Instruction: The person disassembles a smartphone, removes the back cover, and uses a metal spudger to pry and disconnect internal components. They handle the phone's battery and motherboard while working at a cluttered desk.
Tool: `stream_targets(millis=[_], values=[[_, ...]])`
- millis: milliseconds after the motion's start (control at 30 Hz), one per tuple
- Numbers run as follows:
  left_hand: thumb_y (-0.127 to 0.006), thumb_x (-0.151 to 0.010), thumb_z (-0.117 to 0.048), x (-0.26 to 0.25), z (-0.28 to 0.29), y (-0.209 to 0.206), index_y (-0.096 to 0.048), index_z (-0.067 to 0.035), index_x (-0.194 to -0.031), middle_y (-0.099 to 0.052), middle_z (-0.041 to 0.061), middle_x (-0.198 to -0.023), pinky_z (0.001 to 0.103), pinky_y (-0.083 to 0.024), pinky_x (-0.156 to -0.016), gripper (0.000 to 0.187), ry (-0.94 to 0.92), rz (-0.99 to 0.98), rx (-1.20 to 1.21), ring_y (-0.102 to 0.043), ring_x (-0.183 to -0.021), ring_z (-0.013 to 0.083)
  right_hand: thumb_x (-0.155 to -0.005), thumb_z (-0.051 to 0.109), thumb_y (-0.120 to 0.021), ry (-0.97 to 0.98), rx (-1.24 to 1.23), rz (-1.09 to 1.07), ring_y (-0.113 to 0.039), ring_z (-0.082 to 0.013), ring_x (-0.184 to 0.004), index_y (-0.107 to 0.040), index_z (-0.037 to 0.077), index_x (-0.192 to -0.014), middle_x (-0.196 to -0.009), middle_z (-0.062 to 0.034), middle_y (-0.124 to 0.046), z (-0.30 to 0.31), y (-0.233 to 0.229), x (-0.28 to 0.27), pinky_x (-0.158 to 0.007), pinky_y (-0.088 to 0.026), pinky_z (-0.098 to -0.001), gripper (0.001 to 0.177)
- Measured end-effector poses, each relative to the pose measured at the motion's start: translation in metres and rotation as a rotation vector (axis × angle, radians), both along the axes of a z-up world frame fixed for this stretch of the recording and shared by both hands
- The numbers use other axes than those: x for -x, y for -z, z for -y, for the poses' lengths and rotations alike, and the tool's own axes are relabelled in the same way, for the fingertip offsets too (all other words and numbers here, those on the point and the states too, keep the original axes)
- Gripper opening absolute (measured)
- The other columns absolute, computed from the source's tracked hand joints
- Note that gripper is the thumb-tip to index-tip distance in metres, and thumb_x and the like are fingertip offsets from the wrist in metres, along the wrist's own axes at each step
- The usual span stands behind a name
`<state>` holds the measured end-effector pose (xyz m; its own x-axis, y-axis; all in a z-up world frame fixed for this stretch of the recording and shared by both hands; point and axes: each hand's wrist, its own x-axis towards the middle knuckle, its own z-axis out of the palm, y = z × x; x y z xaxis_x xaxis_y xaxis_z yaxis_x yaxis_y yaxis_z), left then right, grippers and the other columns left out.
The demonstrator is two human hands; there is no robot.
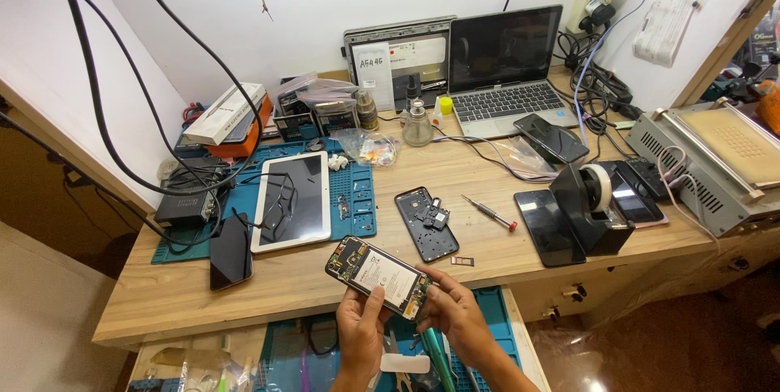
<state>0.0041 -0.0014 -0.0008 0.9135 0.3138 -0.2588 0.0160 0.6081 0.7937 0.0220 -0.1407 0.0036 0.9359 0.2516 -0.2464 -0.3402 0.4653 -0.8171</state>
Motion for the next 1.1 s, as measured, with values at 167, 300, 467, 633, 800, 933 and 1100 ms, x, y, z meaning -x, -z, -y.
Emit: stream_targets(millis=[167, 300, 467, 633, 800, 933, 1100], values=[[-0.058, -0.077, -0.008, 0.004, 0.003, -0.003, -0.053, 0.001, -0.118, -0.066, 0.022, -0.110, 0.040, -0.055, -0.076, 0.041, 0.045, 0.001, -0.109, -0.064, -0.096, 0.0304, -0.084, 0.008, -0.049, 0.086, 0.035, -0.001, -0.061, -0.0213, -0.060, -0.060, -0.006, -0.114, -0.085, -0.0212, -0.068, 0.003, 0.006, -0.004, -0.046, -0.051, -0.0307, 0.035], [-0.061, -0.075, -0.007, 0.006, 0.004, 0.003, -0.056, 0.002, -0.114, -0.068, 0.020, -0.109, 0.039, -0.057, -0.076, 0.040, 0.123, 0.094, -0.193, -0.066, -0.095, 0.0287, -0.085, 0.004, -0.049, 0.152, 0.081, -0.037, -0.062, -0.0246, -0.066, -0.062, -0.005, -0.108, -0.085, -0.0209, -0.067, 0.003, -0.003, -0.003, -0.052, -0.055, -0.0359, 0.028], [-0.031, -0.077, -0.056, -0.001, -0.017, 0.026, -0.051, 0.004, -0.117, -0.064, 0.028, -0.106, 0.055, -0.053, -0.077, 0.075, 0.287, 0.239, 0.110, -0.062, -0.096, 0.0422, -0.083, 0.001, -0.049, 0.201, 0.049, 0.004, -0.060, -0.0231, -0.067, -0.064, -0.005, -0.100, -0.082, -0.0176, -0.065, 0.014, 0.016, -0.009, -0.050, -0.051, -0.0353, 0.023], [-0.015, -0.068, -0.073, -0.002, -0.023, 0.010, -0.044, 0.003, -0.128, -0.055, 0.034, -0.116, 0.063, -0.044, -0.081, 0.101, 0.294, 0.001, 0.285, -0.053, -0.105, 0.0511, -0.082, 0.000, -0.049, 0.195, 0.052, 0.013, -0.061, -0.0245, -0.068, -0.063, -0.005, -0.094, -0.080, -0.0184, -0.066, 0.014, 0.025, -0.011, -0.054, -0.052, -0.0347, 0.020], [-0.033, -0.078, -0.060, -0.004, -0.018, 0.026, -0.042, -0.005, -0.129, -0.055, 0.019, -0.123, 0.043, -0.046, -0.078, 0.075, 0.260, 0.257, 0.192, -0.053, -0.108, 0.0317, -0.082, 0.005, -0.055, 0.115, -0.015, -0.114, -0.061, -0.0221, -0.063, -0.060, -0.005, -0.102, -0.083, -0.0184, -0.066, 0.007, 0.008, -0.001, -0.048, -0.049, -0.0327, 0.023], [-0.040, -0.079, -0.055, 0.001, -0.007, 0.000, -0.026, -0.008, -0.139, -0.044, 0.021, -0.135, 0.046, -0.037, -0.096, 0.078, 0.337, 0.342, 0.282, -0.045, -0.120, 0.0346, -0.080, 0.010, -0.060, -0.004, -0.045, -0.153, -0.060, -0.0206, -0.061, -0.057, -0.005, -0.107, -0.090, -0.0178, -0.065, 0.001, 0.008, 0.004, -0.044, -0.051, -0.0299, 0.031], [-0.048, -0.080, -0.039, 0.002, -0.005, -0.012, -0.033, -0.005, -0.131, -0.054, 0.028, -0.120, 0.046, -0.050, -0.079, 0.063, 0.193, 0.266, 0.255, -0.058, -0.101, 0.0364, -0.077, 0.019, -0.060, -0.140, -0.003, -0.037, -0.068, -0.0275, -0.059, -0.053, -0.003, -0.117, -0.076, -0.0264, -0.068, 0.000, 0.010, 0.010, -0.046, -0.054, -0.0301, 0.046]])
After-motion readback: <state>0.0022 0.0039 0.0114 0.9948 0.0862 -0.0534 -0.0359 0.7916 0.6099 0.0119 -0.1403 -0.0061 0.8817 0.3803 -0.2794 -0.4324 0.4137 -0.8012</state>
